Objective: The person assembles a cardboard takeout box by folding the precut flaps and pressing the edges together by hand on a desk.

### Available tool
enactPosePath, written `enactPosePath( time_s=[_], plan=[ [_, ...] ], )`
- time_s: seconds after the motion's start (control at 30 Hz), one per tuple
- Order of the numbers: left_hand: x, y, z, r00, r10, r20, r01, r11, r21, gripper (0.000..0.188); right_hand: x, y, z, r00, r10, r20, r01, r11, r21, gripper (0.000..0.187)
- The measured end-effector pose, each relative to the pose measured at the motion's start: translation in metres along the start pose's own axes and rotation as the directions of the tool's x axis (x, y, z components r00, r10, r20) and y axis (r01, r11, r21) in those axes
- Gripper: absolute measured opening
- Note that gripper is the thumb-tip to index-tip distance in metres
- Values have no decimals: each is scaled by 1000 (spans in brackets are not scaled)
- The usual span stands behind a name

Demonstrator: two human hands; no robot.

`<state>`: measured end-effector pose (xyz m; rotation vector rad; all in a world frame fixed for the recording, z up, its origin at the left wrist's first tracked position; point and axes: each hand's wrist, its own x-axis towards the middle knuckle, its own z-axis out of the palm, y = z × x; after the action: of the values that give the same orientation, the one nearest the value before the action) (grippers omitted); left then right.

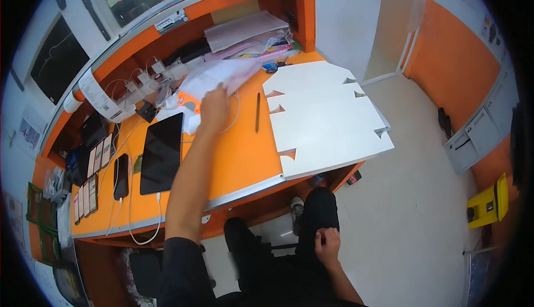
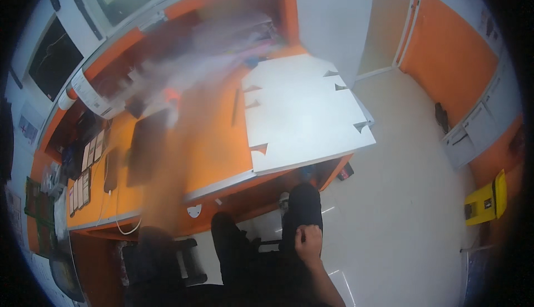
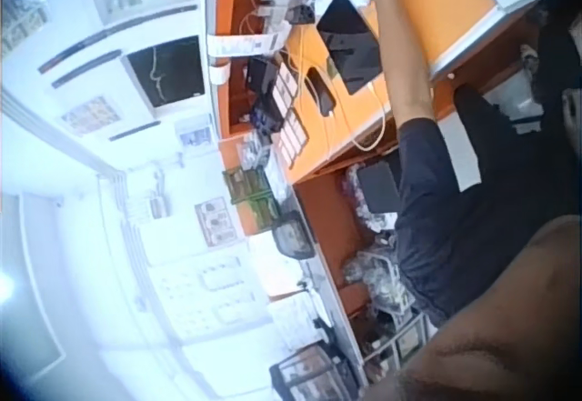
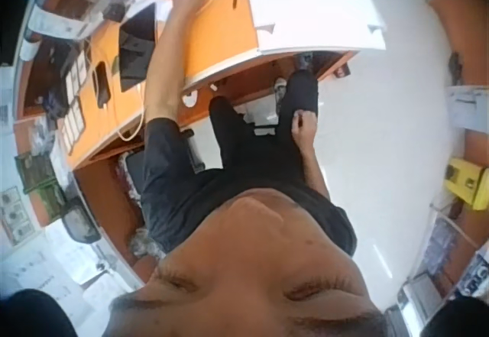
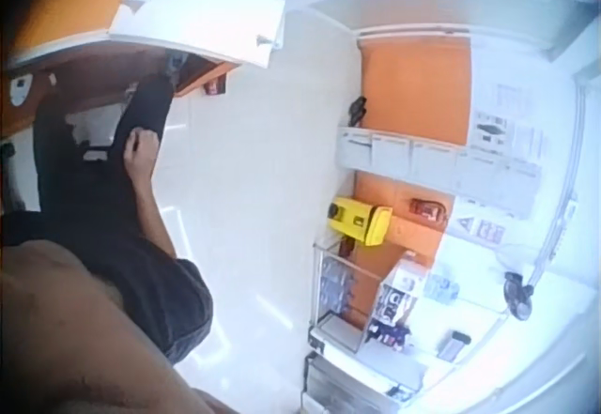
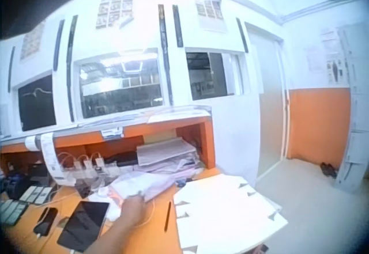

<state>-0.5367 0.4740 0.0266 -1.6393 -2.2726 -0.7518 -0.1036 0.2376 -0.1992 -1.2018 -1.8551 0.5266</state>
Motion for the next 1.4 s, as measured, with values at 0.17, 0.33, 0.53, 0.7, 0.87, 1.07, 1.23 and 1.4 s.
enactPosePath(
  time_s=[0.17, 0.33, 0.53, 0.7, 0.87, 1.07, 1.23, 1.4],
  plan=[
    [79, -6, -25, 914, -72, -400, 17, 990, -141, 25, 10, 9, 23, 995, 10, 95, 1, 994, -110, 9],
    [123, 57, -40, 855, -19, -518, -94, 977, -192, 21, 17, 17, 33, 975, -16, 221, 41, 993, -111, 11],
    [90, 120, -5, 841, 370, -396, -411, 912, -20, 37, 35, 22, 40, 979, -69, 190, 80, 995, -54, 13],
    [67, 97, -68, 984, -96, -148, 16, 884, -467, 32, 60, 27, 42, 991, -15, 132, 28, 995, -96, 13],
    [49, 46, -133, 888, -402, 222, 257, 34, -966, 35, 54, 36, 42, 995, -19, 101, 24, 999, -45, 11],
    [69, 27, -95, 768, -557, 316, 338, -67, -939, 38, 45, 40, 43, 995, -2, 97, 6, 999, -36, 11],
    [173, 15, -40, 796, -515, 318, 256, -189, -948, 38, 43, 44, 50, 984, 42, 173, -11, 984, -176, 13],
    [276, 39, 18, 819, -501, 279, 151, -282, -947, 38, 46, 43, 45, 959, 135, 251, -83, 975, -208, 20]
  ],
)
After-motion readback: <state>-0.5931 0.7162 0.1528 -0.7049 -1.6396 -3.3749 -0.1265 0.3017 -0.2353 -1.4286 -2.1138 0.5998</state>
